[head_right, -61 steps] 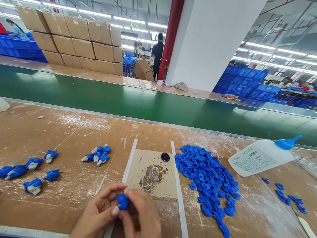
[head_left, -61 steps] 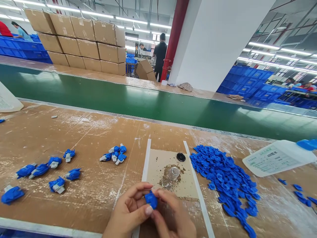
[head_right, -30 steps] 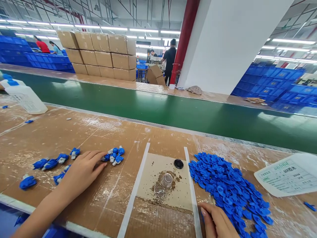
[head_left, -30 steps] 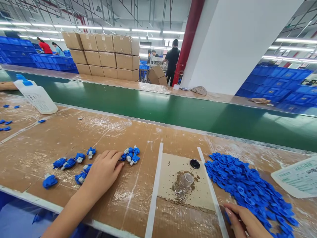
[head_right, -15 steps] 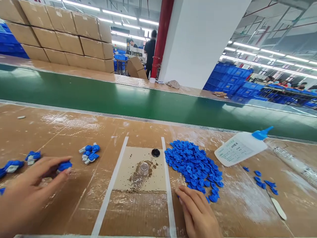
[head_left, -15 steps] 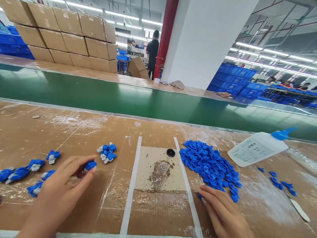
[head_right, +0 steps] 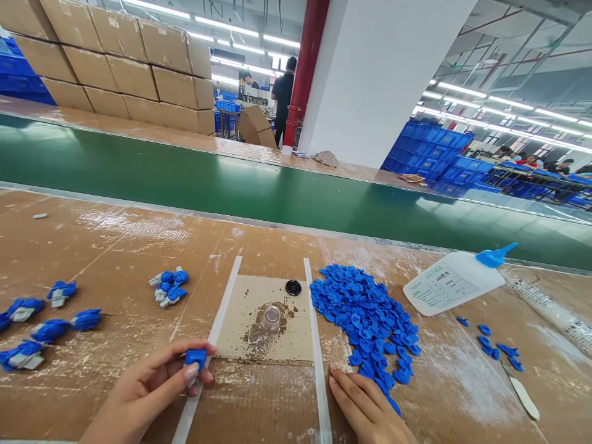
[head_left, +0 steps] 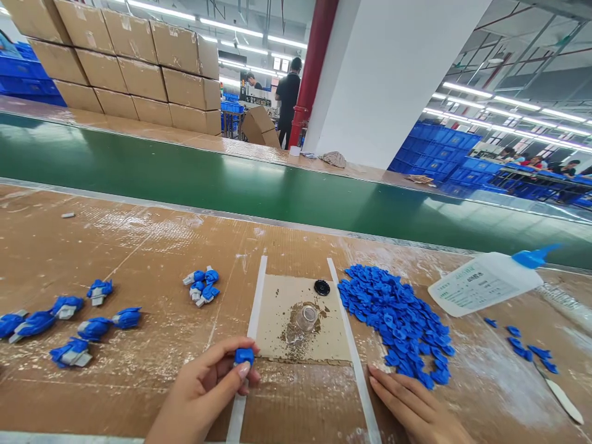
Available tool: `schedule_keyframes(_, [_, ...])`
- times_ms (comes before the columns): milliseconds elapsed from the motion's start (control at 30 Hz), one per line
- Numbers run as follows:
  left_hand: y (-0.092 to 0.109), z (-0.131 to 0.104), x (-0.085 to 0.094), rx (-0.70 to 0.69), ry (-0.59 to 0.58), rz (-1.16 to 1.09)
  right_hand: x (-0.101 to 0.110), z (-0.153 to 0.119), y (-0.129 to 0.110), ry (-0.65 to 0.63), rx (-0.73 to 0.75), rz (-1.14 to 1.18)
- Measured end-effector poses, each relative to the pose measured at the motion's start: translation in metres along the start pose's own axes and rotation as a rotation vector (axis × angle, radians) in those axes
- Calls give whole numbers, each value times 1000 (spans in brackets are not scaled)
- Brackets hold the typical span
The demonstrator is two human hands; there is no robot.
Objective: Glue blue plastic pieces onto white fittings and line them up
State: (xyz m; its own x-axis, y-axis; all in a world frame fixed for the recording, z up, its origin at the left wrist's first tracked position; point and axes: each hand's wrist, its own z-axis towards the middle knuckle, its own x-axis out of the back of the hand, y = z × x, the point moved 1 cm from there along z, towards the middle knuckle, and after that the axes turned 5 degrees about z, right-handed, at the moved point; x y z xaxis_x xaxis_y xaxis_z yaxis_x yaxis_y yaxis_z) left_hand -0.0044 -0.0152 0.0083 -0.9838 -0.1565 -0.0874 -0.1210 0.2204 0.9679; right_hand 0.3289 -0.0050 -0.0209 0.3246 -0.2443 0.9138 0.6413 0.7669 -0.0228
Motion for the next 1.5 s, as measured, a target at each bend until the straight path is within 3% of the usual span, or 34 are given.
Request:
schedule_keyframes(133, [-3, 1, 6, 20, -63, -55, 4, 9, -4, 41, -36, 35])
schedule_keyframes(233, [-5, 2, 8, 22, -136, -48, 4, 16, -7, 75, -175, 84])
schedule_keyframes(300, [-6, 2, 8, 15, -115, -53, 1, 18, -7, 77, -244, 96])
schedule_keyframes(400, [-11, 3, 9, -2, -79, -71, -2, 17, -7, 75, -244, 107])
schedule_keyframes(500, [-19, 6, 10, -24, -142, -87, -1, 21, -11, 122, -251, 119])
schedule_keyframes(633, [-25, 10, 12, -32, -192, -103, 2, 56, -22, 194, -354, 233])
schedule_keyframes(733, [-22, 10, 12, -34, -194, -94, 0, 96, -28, 223, -329, 341])
schedule_keyframes(833, [-16, 9, 12, -76, -156, -17, -6, 127, -27, 146, -265, 375])
schedule_keyframes(967, [-16, 8, 11, -110, -128, 36, -14, 138, -22, 64, -284, 430])
schedule_keyframes(1100, [-23, 10, 8, -100, -145, -58, -15, 129, -32, 211, -422, 730])
schedule_keyframes(1233, [-22, 6, 6, -78, -220, -180, -24, 122, -63, 348, -652, 1363])
schedule_keyframes(1333, [-16, 2, 5, -61, -234, -222, -34, 122, -90, 408, -738, 1729])
schedule_keyframes(1500, [-7, 0, 2, -35, -246, -253, -41, 128, -115, 468, -796, 1884])
